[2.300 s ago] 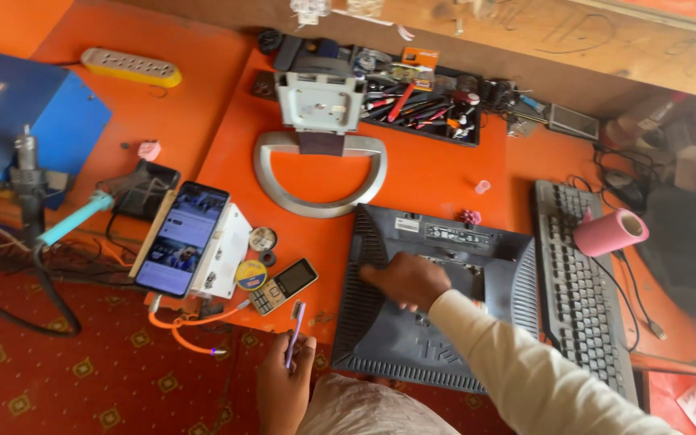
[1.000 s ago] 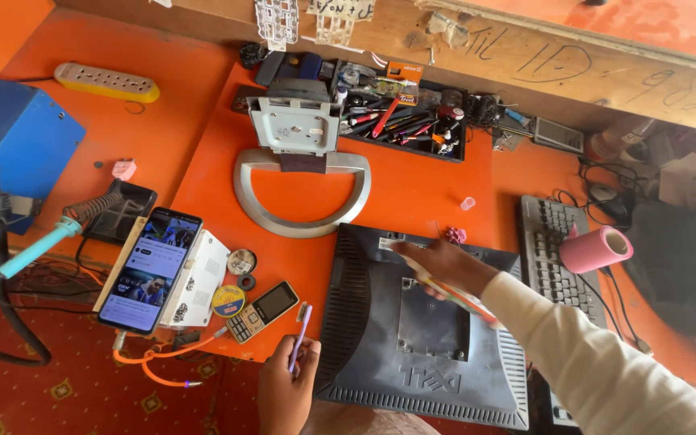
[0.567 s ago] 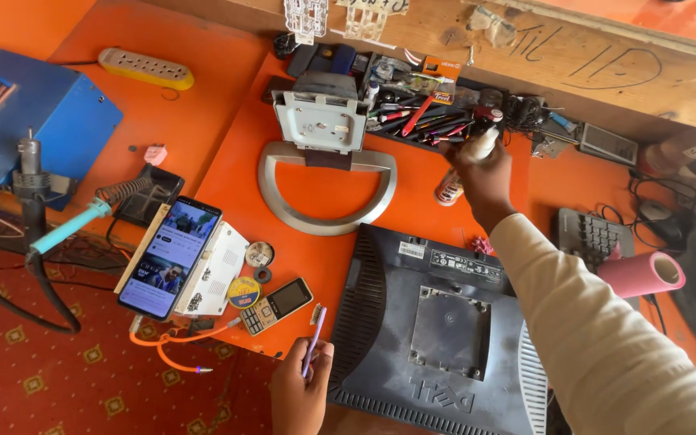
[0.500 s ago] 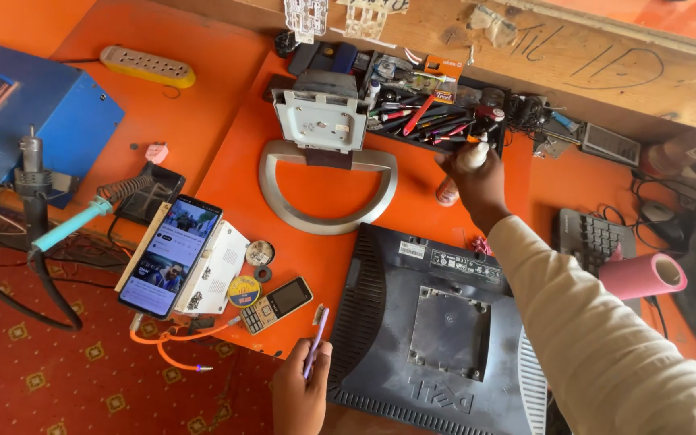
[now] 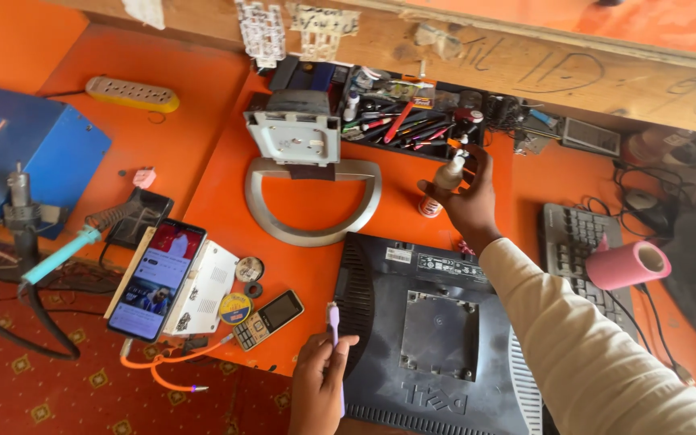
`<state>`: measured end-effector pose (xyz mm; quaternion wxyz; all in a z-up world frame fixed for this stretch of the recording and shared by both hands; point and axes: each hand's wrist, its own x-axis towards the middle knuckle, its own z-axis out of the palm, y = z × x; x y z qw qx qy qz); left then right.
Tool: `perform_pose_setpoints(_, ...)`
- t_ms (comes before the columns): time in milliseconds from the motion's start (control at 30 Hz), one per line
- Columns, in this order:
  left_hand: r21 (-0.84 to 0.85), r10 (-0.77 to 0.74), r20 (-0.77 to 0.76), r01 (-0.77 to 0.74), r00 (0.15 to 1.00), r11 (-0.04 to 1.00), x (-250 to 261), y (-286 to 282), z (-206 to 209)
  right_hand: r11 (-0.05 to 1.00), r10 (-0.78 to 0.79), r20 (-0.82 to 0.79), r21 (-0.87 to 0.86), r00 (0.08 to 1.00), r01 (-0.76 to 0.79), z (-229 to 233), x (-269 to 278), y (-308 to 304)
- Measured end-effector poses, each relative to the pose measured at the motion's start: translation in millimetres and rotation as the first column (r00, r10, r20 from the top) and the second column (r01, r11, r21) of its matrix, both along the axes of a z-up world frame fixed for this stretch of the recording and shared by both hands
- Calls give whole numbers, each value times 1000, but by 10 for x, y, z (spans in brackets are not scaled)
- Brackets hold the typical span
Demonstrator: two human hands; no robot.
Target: Cleaning and inspecting the back and internal components of a computer monitor on a workbench.
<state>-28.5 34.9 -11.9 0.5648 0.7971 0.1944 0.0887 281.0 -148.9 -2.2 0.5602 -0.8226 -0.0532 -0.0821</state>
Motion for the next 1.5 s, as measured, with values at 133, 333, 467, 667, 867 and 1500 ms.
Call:
perform_pose_setpoints(133,-129,-120,-71,110,990,986,210,-143,164,998,-49,111,-32,993,53,117,-412,-170)
perform_pose_setpoints(333,-230,-196,196,240,961,943,435,-586,15,921,384,59,-86,921,-379,394,-2082,-431)
perform_pose_setpoints(467,-474,-233,162,282,959,834,408,-862,-217,899,419,-463,329,781,-288,150,-2763,-623)
perform_pose_setpoints(667,-103,-482,-57,475,874,874,373,-964,4,949,193,-442,311,876,-52,-431,-3083,-1248)
perform_pose_setpoints(867,562,-491,-209,515,846,648,282,-574,-24,903,-386,-400,-349,831,251,-239,-3096,-1721)
perform_pose_setpoints(1500,600,-410,-413,582,813,549,239,-369,-105,836,-48,-661,-437,749,-332,-339,-2655,-2197)
